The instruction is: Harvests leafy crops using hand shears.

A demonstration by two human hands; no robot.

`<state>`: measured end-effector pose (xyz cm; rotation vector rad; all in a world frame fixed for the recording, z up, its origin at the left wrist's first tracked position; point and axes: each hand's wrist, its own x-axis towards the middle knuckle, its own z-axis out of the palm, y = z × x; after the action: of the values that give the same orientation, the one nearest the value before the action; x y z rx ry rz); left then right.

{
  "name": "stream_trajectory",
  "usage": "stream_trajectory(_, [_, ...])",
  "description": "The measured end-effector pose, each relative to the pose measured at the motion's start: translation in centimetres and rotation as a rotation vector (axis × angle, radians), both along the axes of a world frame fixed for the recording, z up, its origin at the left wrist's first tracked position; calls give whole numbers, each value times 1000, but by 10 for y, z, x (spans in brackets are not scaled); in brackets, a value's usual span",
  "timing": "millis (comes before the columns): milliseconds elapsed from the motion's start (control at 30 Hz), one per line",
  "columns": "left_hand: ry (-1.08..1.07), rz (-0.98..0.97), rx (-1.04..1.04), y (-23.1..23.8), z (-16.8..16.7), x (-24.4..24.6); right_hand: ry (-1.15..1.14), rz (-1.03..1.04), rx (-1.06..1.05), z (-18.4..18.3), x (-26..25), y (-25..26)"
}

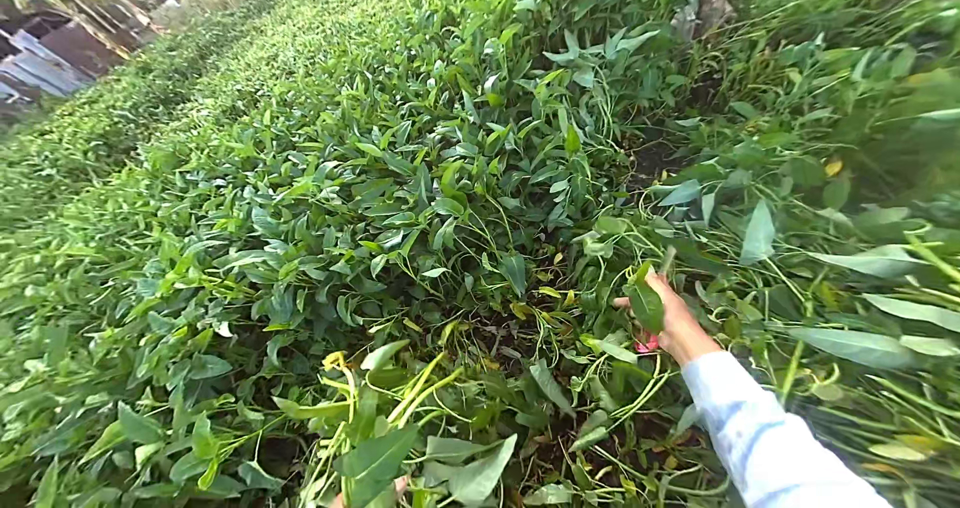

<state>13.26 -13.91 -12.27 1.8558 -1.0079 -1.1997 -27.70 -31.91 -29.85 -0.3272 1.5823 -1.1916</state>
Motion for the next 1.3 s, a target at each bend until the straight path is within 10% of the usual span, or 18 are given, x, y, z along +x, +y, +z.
stream_trajectory(200, [-66, -26, -7, -5, 16, 2, -37, 479, -156, 49, 6, 42])
stream_trajectory(433, [-43, -133, 282, -3, -41, -60, 181, 1168, -575, 68, 74, 170])
stream_trajectory(733, [65, -113, 448, 15, -85, -114, 149, 1506, -822, 65, 125, 178])
stream_trajectory(900, [81, 40, 470, 21, -83, -96, -43, 1110, -413, 49, 108, 125])
stream_trajectory(1067, [123, 85, 432, 21, -83, -63, 265, 1270, 86, -11, 60, 97])
stream_trajectory(1300, [75, 101, 424, 27, -82, -74, 566, 1600, 148, 52, 99, 70])
